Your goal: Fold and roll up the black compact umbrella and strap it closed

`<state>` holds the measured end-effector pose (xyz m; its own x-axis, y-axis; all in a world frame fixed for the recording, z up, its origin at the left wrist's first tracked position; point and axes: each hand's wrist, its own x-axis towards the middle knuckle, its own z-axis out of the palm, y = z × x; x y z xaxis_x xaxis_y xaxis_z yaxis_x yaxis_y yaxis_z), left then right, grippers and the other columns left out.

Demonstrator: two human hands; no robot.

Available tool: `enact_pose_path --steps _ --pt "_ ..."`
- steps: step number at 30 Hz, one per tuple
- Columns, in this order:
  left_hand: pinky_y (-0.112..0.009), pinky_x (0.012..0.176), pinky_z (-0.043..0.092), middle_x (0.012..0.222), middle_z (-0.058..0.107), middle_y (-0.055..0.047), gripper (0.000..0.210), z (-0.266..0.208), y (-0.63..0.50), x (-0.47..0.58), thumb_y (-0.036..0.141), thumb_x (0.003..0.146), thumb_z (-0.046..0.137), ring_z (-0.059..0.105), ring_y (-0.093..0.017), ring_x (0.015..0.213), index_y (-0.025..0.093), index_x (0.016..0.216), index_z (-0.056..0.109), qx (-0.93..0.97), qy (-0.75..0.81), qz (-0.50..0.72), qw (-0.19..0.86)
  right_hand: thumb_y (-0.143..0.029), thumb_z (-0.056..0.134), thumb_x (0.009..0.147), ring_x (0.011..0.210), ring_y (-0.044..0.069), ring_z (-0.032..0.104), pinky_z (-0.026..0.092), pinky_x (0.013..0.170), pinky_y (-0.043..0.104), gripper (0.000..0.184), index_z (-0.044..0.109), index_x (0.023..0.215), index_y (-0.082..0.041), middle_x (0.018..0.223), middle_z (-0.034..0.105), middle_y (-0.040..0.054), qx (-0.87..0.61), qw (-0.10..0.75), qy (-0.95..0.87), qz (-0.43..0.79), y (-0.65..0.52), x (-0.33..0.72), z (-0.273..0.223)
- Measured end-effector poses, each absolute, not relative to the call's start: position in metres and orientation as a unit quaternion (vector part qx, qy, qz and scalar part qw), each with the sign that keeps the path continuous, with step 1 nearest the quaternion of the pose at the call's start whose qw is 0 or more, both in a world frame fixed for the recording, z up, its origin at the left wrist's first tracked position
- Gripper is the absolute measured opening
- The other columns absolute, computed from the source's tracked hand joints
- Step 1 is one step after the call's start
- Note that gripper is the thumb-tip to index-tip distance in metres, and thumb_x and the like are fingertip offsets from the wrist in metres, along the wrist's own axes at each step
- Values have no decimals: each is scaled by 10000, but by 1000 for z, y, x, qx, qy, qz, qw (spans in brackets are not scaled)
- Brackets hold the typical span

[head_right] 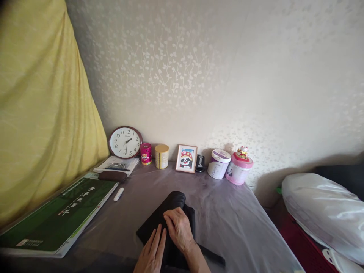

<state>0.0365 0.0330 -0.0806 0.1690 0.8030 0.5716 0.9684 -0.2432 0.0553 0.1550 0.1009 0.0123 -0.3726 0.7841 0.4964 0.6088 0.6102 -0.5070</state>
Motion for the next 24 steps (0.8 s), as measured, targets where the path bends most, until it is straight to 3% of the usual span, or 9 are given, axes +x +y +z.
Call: enact_pose_path --steps 5,9,15,19,24 --pt "-291 905 478 1245 558 -102 815 -87 36 33 -44 770 341 536 -210 1130 219 1372 -141 -743 -605 -236 164 -223 411 906 1165 194 479 291 1030 439 251 631 1025 -243 1134 640 33 -408 327 -848 90 107 163 -1" --pt "-279 896 481 1247 556 -115 803 -88 37 30 -50 766 331 540 -202 1125 212 1362 -139 -749 -612 -203 150 -207 349 922 1217 182 439 227 1059 474 311 629 1047 -265 1144 637 17 -442 318 -834 87 139 162 -11" --pt "-332 879 481 1288 527 -88 656 -62 33 25 -25 731 362 527 -223 1137 238 1330 330 -750 -649 -102 77 -212 356 899 1150 200 507 330 1007 420 313 629 1054 -217 1148 631 64 -526 349 -775 30 172 165 -15" --pt "-423 886 448 1324 483 -122 844 -27 31 22 -20 592 499 549 -286 1063 218 1362 248 -749 -663 -17 -5 -185 373 859 1054 214 556 406 939 377 302 612 1039 -147 1112 629 110 -593 394 -702 0 157 178 -18" --pt "-456 917 403 1356 442 -119 923 3 31 20 -15 570 505 465 -325 1158 243 1382 151 -745 -663 38 -67 -185 367 827 982 206 577 425 905 360 274 631 901 -200 1025 648 65 -605 394 -690 50 122 198 -32"
